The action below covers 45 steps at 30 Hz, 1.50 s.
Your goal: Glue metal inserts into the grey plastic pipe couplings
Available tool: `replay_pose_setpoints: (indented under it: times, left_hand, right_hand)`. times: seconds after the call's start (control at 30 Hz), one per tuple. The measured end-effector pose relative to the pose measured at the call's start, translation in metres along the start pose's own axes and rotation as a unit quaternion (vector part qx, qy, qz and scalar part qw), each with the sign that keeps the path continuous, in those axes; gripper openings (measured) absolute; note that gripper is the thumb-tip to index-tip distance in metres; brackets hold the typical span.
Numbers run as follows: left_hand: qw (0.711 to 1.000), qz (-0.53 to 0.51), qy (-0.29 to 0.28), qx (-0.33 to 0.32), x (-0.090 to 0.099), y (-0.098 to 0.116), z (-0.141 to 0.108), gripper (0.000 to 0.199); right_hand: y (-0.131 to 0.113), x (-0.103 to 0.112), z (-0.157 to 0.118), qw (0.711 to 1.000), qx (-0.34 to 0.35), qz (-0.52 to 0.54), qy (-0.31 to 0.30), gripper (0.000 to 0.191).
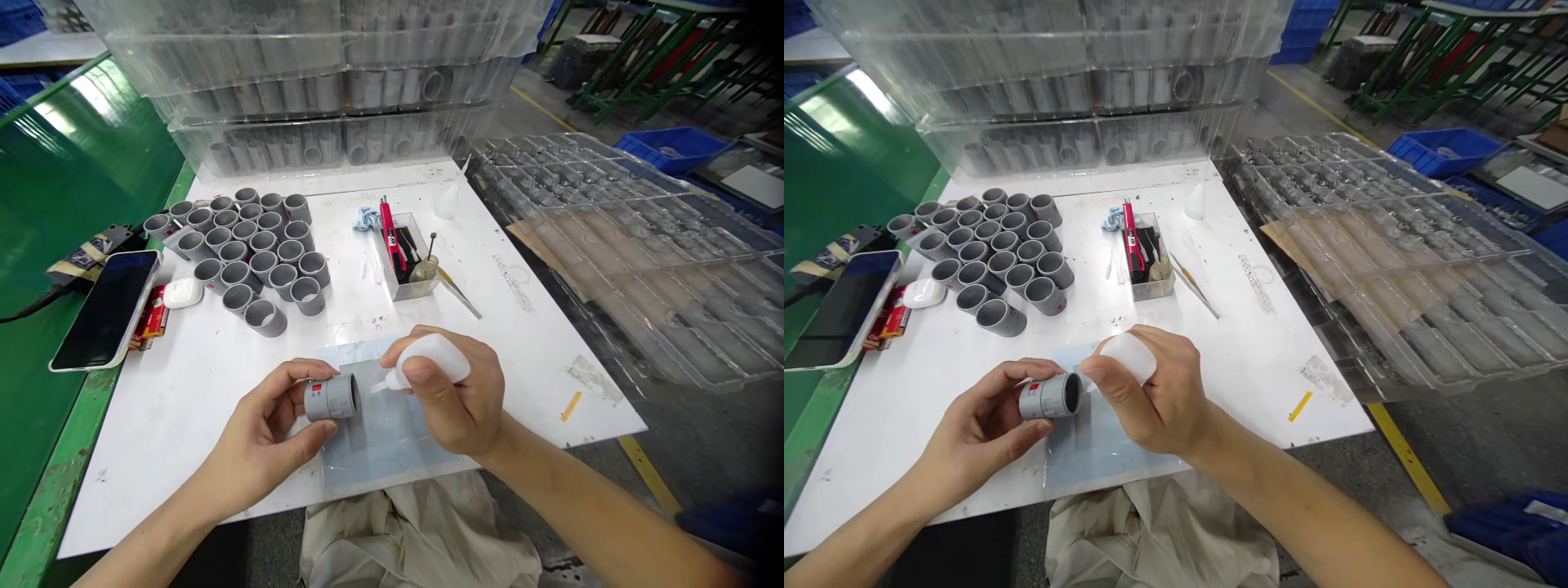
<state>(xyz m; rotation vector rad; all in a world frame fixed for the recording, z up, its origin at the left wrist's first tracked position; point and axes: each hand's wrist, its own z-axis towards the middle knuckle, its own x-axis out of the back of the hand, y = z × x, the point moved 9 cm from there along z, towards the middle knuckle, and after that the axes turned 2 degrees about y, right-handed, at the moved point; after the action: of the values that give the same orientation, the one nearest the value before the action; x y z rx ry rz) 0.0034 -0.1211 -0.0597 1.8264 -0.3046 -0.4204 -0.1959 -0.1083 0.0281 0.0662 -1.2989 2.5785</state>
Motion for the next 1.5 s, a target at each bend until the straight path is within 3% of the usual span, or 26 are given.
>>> replay_pose_setpoints:
  times: [0.37, 0.6, 0.77, 0.97, 1.5]
  left_hand:
    - [1.000, 0.003, 0.006, -0.011, 0.000, 0.002, -0.002, 0.029]
    - [0.997, 0.023, -0.019, -0.076, 0.002, 0.006, 0.001, 0.033]
    - [0.995, 0.029, -0.046, -0.080, 0.001, 0.004, 0.000, 0.023]
    - [0.994, 0.035, -0.049, -0.089, -0.001, 0.005, -0.003, 0.025]
    - [0.992, 0.069, -0.060, -0.090, -0.004, 0.006, -0.004, 0.033]
  right_hand:
    - [0.012, -0.003, -0.002, 0.993, -0.081, 0.087, -0.005, 0.053]
    - [0.024, 0.024, -0.017, 0.972, -0.171, 0.123, 0.102, 0.043]
    - [0.011, 0.042, -0.057, 0.968, -0.162, 0.091, 0.167, 0.037]
    - [0.003, 0.038, -0.101, 0.973, -0.135, 0.043, 0.184, 0.023]
    - [0.005, 0.027, -0.104, 0.973, -0.137, -0.010, 0.186, 0.019]
